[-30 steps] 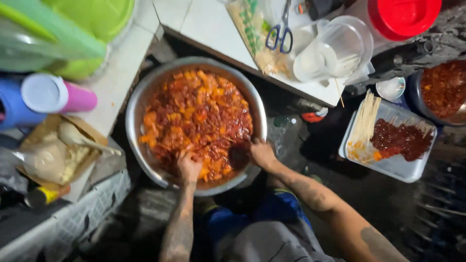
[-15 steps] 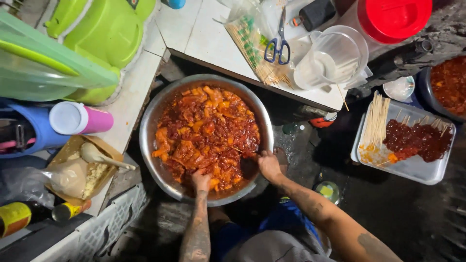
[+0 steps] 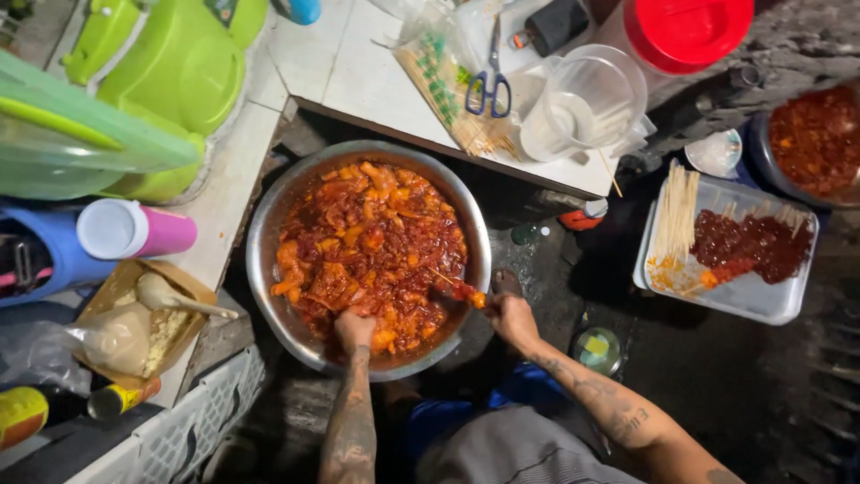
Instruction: Threading marinated meat onto wooden skewers from a large metal bowl
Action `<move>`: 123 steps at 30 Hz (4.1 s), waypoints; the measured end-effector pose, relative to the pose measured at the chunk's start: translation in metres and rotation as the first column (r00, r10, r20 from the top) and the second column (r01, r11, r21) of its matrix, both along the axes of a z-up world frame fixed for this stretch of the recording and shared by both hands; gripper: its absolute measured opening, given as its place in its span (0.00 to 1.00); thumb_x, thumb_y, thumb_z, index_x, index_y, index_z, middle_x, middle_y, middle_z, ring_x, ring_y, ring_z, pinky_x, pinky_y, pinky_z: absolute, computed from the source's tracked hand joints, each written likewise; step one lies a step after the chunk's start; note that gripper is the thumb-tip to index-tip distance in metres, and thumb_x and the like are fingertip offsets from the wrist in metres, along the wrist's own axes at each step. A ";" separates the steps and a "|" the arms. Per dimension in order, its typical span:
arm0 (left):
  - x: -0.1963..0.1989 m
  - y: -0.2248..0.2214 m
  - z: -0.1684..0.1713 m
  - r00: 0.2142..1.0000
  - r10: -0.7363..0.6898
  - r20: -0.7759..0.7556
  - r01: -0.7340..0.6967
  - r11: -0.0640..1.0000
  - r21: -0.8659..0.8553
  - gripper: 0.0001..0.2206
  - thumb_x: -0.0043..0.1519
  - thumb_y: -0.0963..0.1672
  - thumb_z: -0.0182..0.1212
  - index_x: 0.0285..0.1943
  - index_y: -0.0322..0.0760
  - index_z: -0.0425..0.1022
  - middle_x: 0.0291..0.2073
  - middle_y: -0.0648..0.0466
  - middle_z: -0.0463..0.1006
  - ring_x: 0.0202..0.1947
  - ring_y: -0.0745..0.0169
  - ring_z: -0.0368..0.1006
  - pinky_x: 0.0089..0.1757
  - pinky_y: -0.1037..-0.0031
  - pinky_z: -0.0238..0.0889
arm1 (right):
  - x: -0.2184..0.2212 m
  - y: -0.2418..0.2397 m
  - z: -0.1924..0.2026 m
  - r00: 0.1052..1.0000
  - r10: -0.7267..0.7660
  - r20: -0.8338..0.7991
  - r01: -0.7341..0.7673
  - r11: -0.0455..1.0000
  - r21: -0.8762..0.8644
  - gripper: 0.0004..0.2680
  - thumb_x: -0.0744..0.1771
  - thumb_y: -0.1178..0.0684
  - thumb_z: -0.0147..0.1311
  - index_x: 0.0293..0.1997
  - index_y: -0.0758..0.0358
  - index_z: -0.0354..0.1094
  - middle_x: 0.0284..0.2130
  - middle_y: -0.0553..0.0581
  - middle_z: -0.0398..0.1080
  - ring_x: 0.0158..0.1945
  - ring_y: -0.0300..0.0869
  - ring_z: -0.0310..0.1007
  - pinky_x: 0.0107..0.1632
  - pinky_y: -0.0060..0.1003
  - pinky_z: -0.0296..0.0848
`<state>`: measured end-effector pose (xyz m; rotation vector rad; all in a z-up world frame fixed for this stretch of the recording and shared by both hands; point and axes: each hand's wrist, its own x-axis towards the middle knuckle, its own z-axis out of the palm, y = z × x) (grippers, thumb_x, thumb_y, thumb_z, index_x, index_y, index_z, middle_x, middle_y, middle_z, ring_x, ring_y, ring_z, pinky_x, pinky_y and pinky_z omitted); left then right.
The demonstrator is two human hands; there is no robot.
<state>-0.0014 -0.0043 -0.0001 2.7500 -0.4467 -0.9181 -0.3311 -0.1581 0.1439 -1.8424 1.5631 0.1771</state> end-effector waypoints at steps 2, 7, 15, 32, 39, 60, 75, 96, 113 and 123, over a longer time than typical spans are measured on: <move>-0.013 -0.008 0.032 0.998 -0.054 -0.009 0.054 0.998 0.009 0.11 0.46 0.47 0.69 0.38 0.54 0.86 0.32 0.55 0.84 0.39 0.50 0.82 0.44 0.65 0.77 | 0.000 0.005 0.008 0.999 -0.036 0.025 0.036 0.999 0.005 0.04 0.61 0.48 0.62 0.34 0.48 0.79 0.33 0.53 0.79 0.43 0.52 0.81 0.47 0.46 0.80; -0.018 -0.014 0.089 0.986 -0.167 -0.023 0.168 0.980 0.106 0.11 0.54 0.48 0.69 0.43 0.43 0.86 0.40 0.45 0.84 0.44 0.44 0.82 0.45 0.58 0.77 | -0.003 0.007 0.020 0.993 -0.075 0.091 0.076 0.997 -0.009 0.06 0.61 0.50 0.63 0.36 0.56 0.79 0.33 0.60 0.79 0.44 0.57 0.79 0.47 0.51 0.80; -0.017 0.013 0.115 0.748 0.147 -0.647 -0.483 0.789 -0.379 0.18 0.56 0.40 0.72 0.52 0.18 0.77 0.45 0.34 0.78 0.46 0.48 0.75 0.47 0.57 0.70 | 0.005 0.012 0.051 0.961 -0.065 0.268 0.072 0.997 -0.017 0.05 0.62 0.52 0.64 0.33 0.59 0.80 0.29 0.61 0.77 0.40 0.60 0.79 0.43 0.51 0.78; -0.015 -0.033 0.105 0.371 0.100 -0.923 -0.859 0.416 -0.300 0.08 0.64 0.41 0.66 0.51 0.45 0.77 0.37 0.50 0.82 0.34 0.60 0.78 0.38 0.67 0.74 | -0.001 0.013 0.069 0.905 -0.097 0.413 0.133 0.989 -0.057 0.03 0.62 0.55 0.66 0.32 0.62 0.78 0.28 0.65 0.77 0.41 0.62 0.78 0.45 0.52 0.75; -0.026 -0.046 0.066 0.442 0.182 -0.878 -0.798 0.528 -0.292 0.33 0.48 0.33 0.70 0.64 0.46 0.74 0.32 0.50 0.78 0.26 0.55 0.77 0.27 0.67 0.73 | -0.011 0.018 0.085 0.898 -0.155 0.412 0.162 0.987 0.017 0.02 0.63 0.54 0.68 0.33 0.56 0.80 0.28 0.58 0.76 0.36 0.49 0.79 0.41 0.38 0.76; -0.102 -0.011 -0.021 0.629 0.319 -0.709 -0.655 0.708 -0.264 0.30 0.42 0.38 0.83 0.57 0.41 0.81 0.40 0.40 0.82 0.41 0.51 0.81 0.40 0.60 0.78 | -0.025 0.055 0.072 0.772 -0.505 0.386 0.227 0.786 0.575 0.03 0.64 0.63 0.63 0.35 0.73 0.75 0.23 0.65 0.74 0.26 0.44 0.78 0.26 0.36 0.82; -0.063 0.029 0.055 0.995 0.056 -0.087 -0.071 0.981 -0.180 0.09 0.50 0.44 0.68 0.39 0.43 0.85 0.36 0.48 0.84 0.45 0.40 0.79 0.42 0.58 0.76 | -0.049 0.052 0.066 0.803 -0.500 0.325 0.266 0.788 0.555 0.04 0.64 0.60 0.65 0.37 0.70 0.77 0.25 0.67 0.75 0.27 0.46 0.79 0.29 0.36 0.82; -0.014 0.016 0.074 0.909 -0.354 0.220 0.416 0.725 -0.549 0.05 0.54 0.42 0.67 0.25 0.44 0.78 0.25 0.53 0.73 0.31 0.45 0.76 0.35 0.66 0.72 | -0.069 0.058 0.064 0.781 -0.496 0.379 0.287 0.825 0.487 0.03 0.65 0.60 0.65 0.36 0.69 0.77 0.20 0.64 0.73 0.21 0.42 0.74 0.30 0.32 0.75; -0.108 -0.129 -0.030 0.873 -0.482 0.077 0.488 0.861 -0.144 0.09 0.58 0.44 0.67 0.46 0.41 0.84 0.45 0.46 0.81 0.51 0.38 0.76 0.50 0.56 0.74 | -0.090 0.045 0.062 0.836 -0.454 0.308 0.313 0.855 0.413 0.02 0.65 0.60 0.62 0.38 0.66 0.79 0.22 0.61 0.75 0.23 0.40 0.72 0.32 0.33 0.74; -0.063 -0.196 -0.071 0.934 -0.358 -0.004 0.357 0.932 -0.059 0.07 0.59 0.38 0.60 0.40 0.31 0.84 0.36 0.38 0.83 0.41 0.39 0.82 0.41 0.58 0.78 | -0.113 0.038 0.054 0.823 -0.479 0.305 0.369 0.860 0.352 0.02 0.64 0.62 0.62 0.36 0.67 0.79 0.22 0.64 0.76 0.25 0.43 0.73 0.35 0.36 0.74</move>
